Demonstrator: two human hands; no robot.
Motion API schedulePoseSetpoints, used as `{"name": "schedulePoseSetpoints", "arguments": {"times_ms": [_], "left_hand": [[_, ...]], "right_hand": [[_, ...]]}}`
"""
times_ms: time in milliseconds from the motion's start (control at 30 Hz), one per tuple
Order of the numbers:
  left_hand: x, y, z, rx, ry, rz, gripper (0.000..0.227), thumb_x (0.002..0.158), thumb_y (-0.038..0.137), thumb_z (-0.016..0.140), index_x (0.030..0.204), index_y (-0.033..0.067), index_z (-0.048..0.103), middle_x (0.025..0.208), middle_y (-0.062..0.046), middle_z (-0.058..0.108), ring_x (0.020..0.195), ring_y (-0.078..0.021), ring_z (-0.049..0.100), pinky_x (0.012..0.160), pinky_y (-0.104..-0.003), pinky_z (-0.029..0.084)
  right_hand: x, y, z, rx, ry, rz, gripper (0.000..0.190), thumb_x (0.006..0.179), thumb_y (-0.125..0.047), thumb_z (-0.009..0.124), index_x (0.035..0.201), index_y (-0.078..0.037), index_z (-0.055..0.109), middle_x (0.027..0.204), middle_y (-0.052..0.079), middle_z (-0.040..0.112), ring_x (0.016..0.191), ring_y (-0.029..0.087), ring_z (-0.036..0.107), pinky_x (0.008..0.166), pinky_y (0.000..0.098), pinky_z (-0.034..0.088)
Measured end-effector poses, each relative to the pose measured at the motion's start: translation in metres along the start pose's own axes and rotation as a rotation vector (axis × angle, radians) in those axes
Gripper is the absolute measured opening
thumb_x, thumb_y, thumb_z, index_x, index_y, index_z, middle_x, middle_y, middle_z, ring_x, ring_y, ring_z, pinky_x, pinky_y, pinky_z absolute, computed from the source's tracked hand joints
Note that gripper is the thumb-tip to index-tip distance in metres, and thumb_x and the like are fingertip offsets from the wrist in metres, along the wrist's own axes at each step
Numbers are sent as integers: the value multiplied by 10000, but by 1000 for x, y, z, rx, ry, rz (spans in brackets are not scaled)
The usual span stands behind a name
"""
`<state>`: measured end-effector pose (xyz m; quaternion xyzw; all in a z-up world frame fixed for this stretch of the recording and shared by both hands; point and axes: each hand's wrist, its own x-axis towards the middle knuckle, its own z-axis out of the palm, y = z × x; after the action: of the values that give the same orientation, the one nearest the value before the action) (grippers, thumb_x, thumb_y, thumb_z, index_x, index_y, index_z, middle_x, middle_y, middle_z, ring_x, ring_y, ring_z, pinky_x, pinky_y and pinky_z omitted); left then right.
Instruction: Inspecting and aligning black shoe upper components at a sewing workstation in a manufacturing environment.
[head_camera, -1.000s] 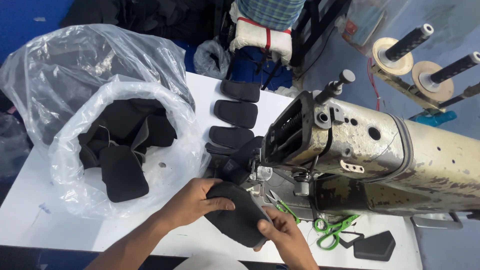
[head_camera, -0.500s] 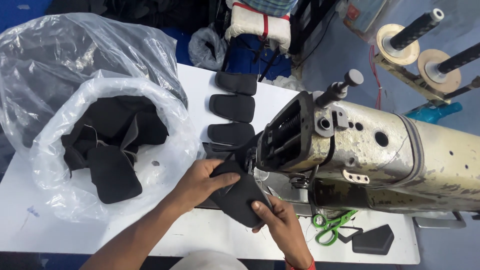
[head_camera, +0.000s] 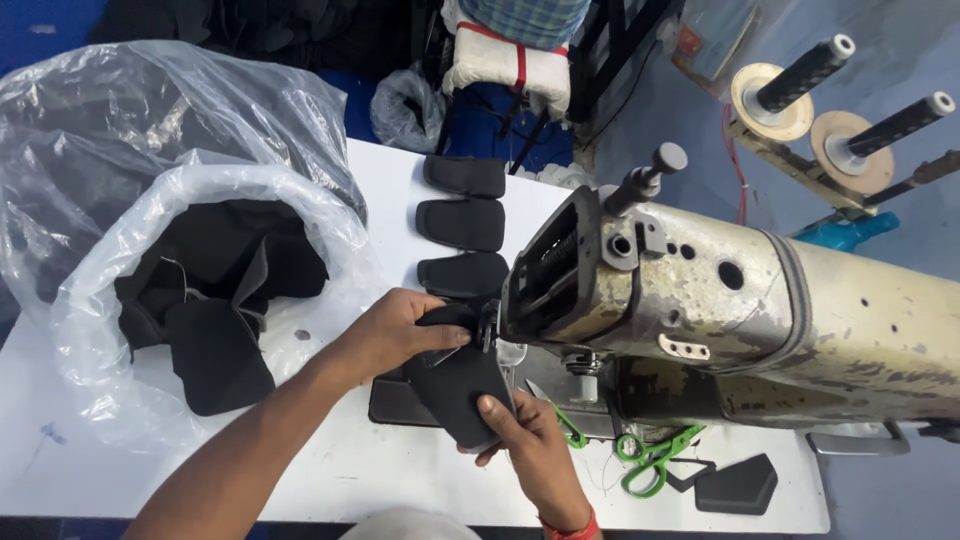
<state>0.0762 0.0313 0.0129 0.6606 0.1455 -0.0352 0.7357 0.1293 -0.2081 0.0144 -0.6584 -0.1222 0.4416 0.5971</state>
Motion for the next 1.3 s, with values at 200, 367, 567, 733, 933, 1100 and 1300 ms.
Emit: {"name": "schedulePoseSetpoints", "arguments": {"times_ms": [200, 367, 567, 733, 933, 1100, 1300], "left_hand": [[16, 12, -16, 60, -105, 14, 325, 816, 265, 825, 960, -25, 792, 796, -34, 749, 699, -78, 648, 648, -260, 530], [27, 20, -22, 90, -187, 29, 320, 793, 234, 838, 1008, 2, 794, 850, -8, 770, 763, -55, 657, 717, -239, 539], [59, 22, -36, 98, -276, 64, 313, 824, 233, 824, 1022, -7, 787, 875, 4, 763, 778, -44, 648, 732, -227, 530], [82, 33, -42, 200, -326, 83, 306, 811, 240, 838, 999, 1, 800, 848, -12, 760, 755, -64, 645, 708, -244, 521], [82, 28, -58, 249, -240, 117, 351, 786, 272, 859, 1010, 18, 770, 873, -7, 743, 789, -79, 661, 738, -252, 525], [49, 21, -70, 153, -135, 96, 377, 797, 231, 845, 1074, -3, 743, 919, -37, 753, 811, -104, 672, 755, -257, 545], [-13, 15, -67, 87, -65, 58, 372, 813, 196, 827, 1101, -18, 728, 948, -59, 783, 858, -98, 698, 791, -263, 568]], "right_hand": [[-9, -3, 23, 61, 44, -109, 355, 991, -297, 626, 913, 33, 732, 729, 101, 754, 613, 166, 734, 496, 266, 533], [-2, 10, 34, 155, 106, -80, 334, 975, -299, 635, 904, 10, 739, 731, 84, 754, 614, 161, 740, 492, 264, 530], [10, 17, 53, 279, 169, -88, 293, 963, -273, 667, 919, 6, 745, 794, 100, 778, 620, 164, 737, 497, 276, 533], [17, 8, 70, 310, 196, -129, 299, 964, -274, 667, 943, 6, 770, 848, 123, 806, 611, 142, 723, 500, 269, 536], [24, 8, 72, 274, 260, -137, 313, 962, -262, 684, 928, 30, 793, 842, 143, 812, 609, 146, 721, 497, 275, 540], [23, 12, 67, 233, 345, -148, 306, 956, -268, 682, 842, 12, 732, 851, 156, 823, 632, 171, 749, 516, 281, 543], [11, -3, 59, 220, 395, -167, 316, 963, -274, 656, 844, 5, 746, 814, 149, 805, 626, 175, 747, 510, 274, 531]]}}
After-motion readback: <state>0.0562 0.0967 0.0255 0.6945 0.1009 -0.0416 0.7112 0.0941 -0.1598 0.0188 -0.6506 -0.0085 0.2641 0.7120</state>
